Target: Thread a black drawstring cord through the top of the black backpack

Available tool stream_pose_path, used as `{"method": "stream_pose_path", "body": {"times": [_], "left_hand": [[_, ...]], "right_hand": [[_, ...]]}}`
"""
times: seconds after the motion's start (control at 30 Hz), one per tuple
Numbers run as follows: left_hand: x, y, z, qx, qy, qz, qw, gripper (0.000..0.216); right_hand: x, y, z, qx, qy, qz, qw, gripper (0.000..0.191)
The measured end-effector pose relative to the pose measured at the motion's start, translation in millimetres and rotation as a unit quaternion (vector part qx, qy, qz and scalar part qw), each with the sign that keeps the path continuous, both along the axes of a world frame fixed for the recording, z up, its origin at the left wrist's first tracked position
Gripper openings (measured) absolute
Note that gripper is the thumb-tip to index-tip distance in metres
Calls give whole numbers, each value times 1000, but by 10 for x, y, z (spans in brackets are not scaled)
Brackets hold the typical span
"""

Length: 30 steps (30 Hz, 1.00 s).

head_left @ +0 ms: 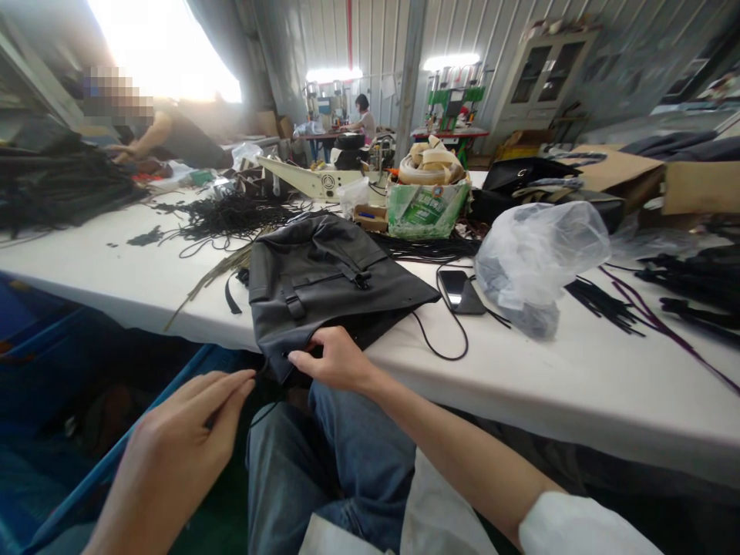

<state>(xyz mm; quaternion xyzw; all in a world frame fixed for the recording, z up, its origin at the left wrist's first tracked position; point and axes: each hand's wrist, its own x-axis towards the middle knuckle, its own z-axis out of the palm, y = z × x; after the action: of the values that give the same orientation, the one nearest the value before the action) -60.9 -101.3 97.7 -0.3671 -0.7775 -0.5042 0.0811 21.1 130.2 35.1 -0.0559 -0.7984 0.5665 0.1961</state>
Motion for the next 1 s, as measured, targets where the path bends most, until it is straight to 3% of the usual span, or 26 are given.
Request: {"method": "stream_pose_path", "body": {"times": [0.1,0.3,0.4,0.6,0.77,1.0], "left_hand": [[-58,116,-108,-135,190,-17,972,30],[-85,249,-26,-253,180,-45,949,30],[-125,326,-62,-255,134,-63,956,29],[-274,402,-298,-210,52,-45,975,29],[-303,381,-352,-186,56,-32,980,29],[-271,374,-334,-212,86,-13,973,32]], "right_hand": [[-7,11,-55,-2,22,6,1000,14],[-16,-6,-122,28,26,0,999,15],[-4,-15,-115,33,25,-5,999,15],[5,1,-105,32,23,9,999,15],[12,11,-93,24,32,13,999,13],[23,1,-93,23,33,13,999,13]]}}
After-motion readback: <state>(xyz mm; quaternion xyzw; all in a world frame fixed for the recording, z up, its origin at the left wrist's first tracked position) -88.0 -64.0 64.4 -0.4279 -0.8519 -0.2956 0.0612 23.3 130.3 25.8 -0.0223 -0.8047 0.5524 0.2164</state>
